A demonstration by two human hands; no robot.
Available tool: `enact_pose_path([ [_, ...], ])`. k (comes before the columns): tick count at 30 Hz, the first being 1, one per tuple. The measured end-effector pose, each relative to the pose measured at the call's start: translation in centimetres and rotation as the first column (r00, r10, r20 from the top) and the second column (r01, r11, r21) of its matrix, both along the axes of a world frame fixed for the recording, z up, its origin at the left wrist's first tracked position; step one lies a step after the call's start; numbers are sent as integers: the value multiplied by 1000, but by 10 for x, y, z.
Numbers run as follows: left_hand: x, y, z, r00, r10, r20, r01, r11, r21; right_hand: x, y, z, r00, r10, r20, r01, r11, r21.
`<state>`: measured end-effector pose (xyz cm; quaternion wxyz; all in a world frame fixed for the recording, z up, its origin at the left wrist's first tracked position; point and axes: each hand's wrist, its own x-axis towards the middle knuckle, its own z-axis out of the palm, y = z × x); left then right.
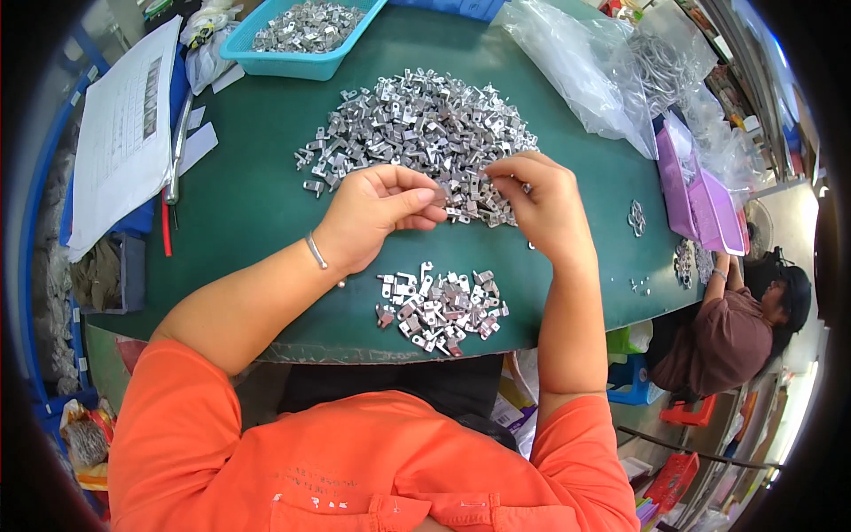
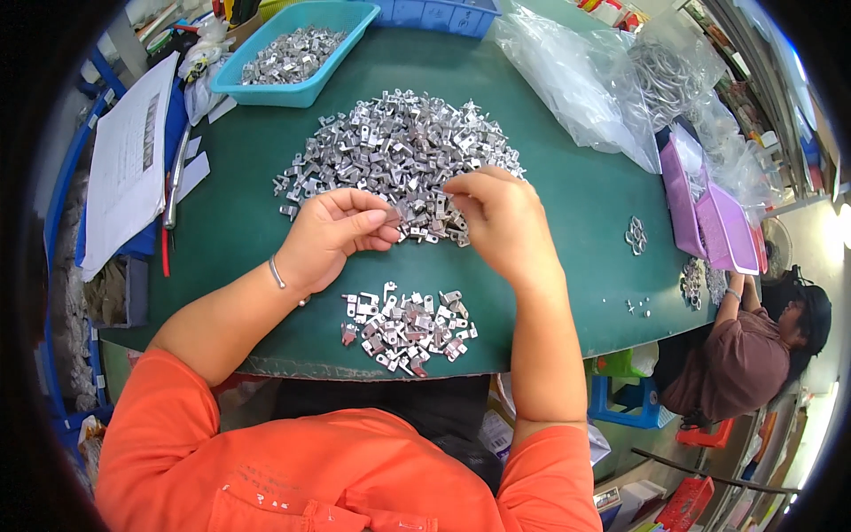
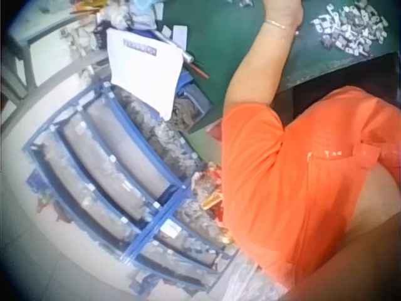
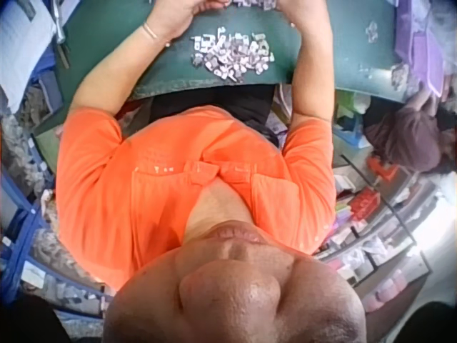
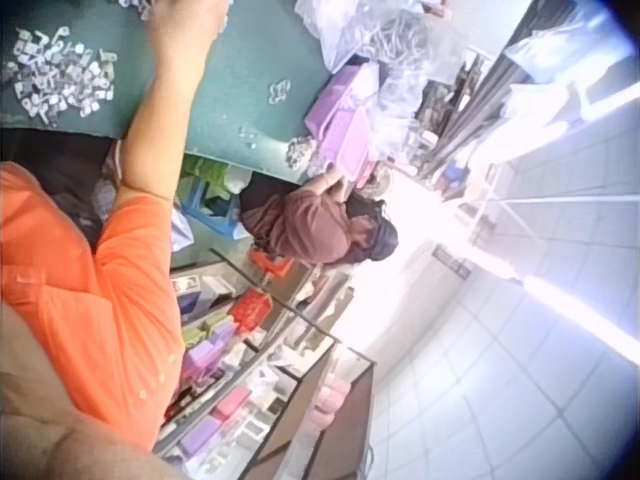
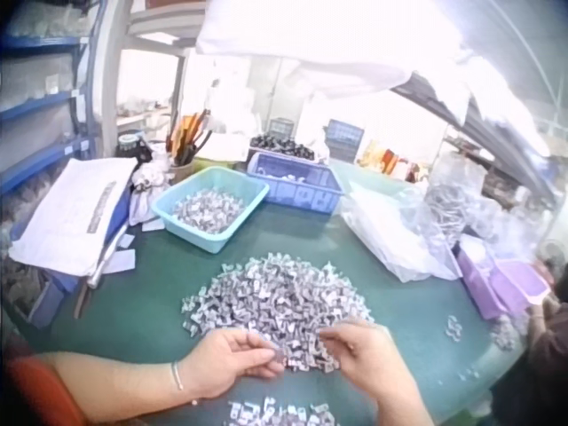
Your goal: The person sits at a green workbench and repeatedly picks up small metal clips from a large pile. They manipulate the clips by hand, often pairing them together or adjusting their orientation, and place the processed items into a smaller pile on the table. The person continues this repetitive assembly process throughout the clip.
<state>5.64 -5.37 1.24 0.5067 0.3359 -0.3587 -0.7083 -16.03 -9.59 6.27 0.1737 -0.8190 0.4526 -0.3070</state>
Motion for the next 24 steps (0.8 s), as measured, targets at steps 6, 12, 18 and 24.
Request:
enact_pose_path([
  [6, 2, 0, 1, 1000, 15, 16, -17, 995, 93, 12, 8, -20, 995, 24, -101, -25, 1000, -3],
  [12, 0, -4, 0, 970, 148, 192, -148, 989, -11, 10, 2, -24, 836, -210, 507, -120, 831, 543],
  [18, -2, -6, -1, 942, 178, 285, -150, 982, -116, -2, -6, -26, 663, -311, 681, -393, 630, 670],
  [24, -7, 6, 0, 996, 15, 87, 0, 984, -177, 4, 0, -32, 588, -101, 803, -600, 611, 516],
])
